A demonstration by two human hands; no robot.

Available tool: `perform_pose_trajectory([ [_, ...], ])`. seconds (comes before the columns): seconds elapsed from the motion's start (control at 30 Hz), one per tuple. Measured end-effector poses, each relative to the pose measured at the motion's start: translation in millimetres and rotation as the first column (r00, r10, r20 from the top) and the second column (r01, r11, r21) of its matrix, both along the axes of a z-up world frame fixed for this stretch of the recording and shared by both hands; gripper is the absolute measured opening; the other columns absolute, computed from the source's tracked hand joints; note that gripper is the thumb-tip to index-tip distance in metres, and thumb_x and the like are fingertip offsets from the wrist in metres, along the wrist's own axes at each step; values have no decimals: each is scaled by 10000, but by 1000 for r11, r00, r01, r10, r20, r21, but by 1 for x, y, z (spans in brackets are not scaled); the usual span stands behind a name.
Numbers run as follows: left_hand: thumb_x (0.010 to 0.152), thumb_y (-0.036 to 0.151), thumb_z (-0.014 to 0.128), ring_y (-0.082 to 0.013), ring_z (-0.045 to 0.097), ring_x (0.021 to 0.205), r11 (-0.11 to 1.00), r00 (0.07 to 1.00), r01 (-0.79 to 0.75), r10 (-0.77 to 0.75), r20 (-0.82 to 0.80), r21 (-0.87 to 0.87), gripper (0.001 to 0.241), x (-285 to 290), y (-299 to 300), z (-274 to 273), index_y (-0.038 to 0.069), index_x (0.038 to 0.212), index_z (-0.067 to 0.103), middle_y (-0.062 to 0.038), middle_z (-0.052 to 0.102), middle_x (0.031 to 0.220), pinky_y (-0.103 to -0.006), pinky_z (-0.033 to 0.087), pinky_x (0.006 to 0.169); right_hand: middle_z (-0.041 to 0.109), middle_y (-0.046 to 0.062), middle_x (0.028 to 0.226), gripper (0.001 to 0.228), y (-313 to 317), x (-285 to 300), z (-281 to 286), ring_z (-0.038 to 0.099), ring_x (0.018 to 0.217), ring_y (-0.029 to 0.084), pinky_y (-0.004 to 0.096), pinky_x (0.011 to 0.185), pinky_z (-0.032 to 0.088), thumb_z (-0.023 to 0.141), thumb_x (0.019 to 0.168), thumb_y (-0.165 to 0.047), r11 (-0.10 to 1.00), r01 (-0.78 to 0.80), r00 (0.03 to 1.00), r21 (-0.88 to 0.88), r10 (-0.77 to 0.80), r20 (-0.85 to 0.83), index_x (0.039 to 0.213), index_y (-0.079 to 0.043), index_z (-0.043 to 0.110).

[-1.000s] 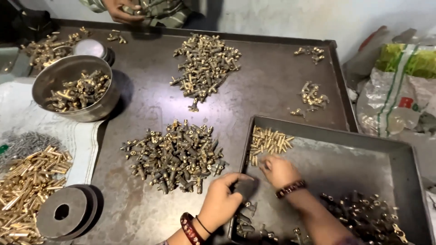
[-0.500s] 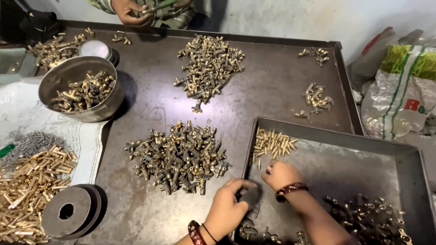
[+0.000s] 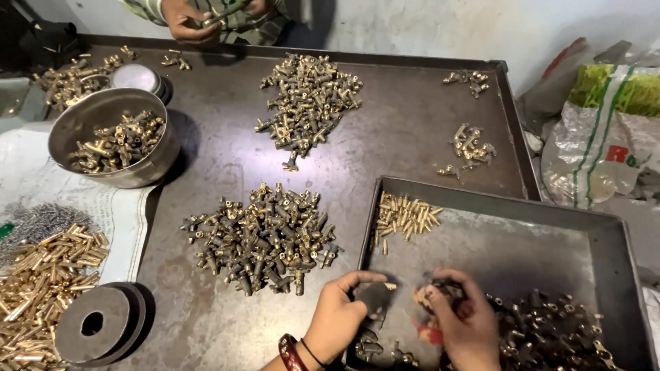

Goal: Assembling small brass fittings and components on a workbench.

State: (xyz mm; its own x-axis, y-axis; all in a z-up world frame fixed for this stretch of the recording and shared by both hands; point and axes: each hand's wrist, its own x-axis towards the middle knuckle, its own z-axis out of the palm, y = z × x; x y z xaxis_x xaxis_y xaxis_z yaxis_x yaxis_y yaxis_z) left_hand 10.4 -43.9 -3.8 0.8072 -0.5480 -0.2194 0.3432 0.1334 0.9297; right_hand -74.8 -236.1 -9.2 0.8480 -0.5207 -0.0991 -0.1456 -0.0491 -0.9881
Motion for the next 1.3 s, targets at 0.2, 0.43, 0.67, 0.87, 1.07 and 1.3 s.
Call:
perform_pose_trajectory([
  [0.2,995,178,655,-103,654,647,954,936,128,-207,-286,-271,169,-18,2,9,12,1018,679,-49,696,808,-226,523,579,651,114,1202,333,21,-9,37,666,1110,249,355,926,544,741,797,-40,690,-101,909,-717,356,216,1114,-75,646],
  [0.43,1032,217,655,-112,634,590,925,881,134,-275,-385,-356,202,-34,3,-12,26,971,635,-37,638,723,-231,487,495,753,57,930,266,7,-24,5,777,836,197,307,742,611,803,820,-136,746,-226,864,-627,450,224,1054,-104,681],
  [0.67,1029,131,639,-93,647,653,967,980,130,-159,-118,-218,115,-20,7,18,19,1050,633,-57,709,815,-229,512,578,813,162,932,154,-12,-9,-22,651,654,240,386,589,576,662,915,-83,873,82,992,481,-27,-121,967,61,681],
  [0.87,940,-1,583,-106,672,681,990,989,-53,34,-142,-132,209,-2,18,9,-18,1122,687,-66,728,814,-233,534,603,659,22,1039,447,14,-3,-33,752,832,148,276,719,619,681,731,-24,619,-727,684,-297,623,-378,1159,-146,714],
  [1.07,944,-16,595,-91,662,743,998,989,-50,43,-141,-49,266,-4,22,11,-13,1183,712,-69,738,870,-222,533,655,692,24,998,254,17,0,-65,694,925,307,437,804,556,780,832,-288,353,-831,554,-430,465,-690,1072,-229,722],
  [1.3,884,-70,553,-103,687,744,996,982,-66,54,-181,-60,334,-5,27,8,-21,1178,704,-80,747,920,-232,541,647,672,24,1013,192,11,-1,-73,688,961,293,434,826,553,745,827,-237,263,-886,464,-382,471,-750,1011,-202,700],
])
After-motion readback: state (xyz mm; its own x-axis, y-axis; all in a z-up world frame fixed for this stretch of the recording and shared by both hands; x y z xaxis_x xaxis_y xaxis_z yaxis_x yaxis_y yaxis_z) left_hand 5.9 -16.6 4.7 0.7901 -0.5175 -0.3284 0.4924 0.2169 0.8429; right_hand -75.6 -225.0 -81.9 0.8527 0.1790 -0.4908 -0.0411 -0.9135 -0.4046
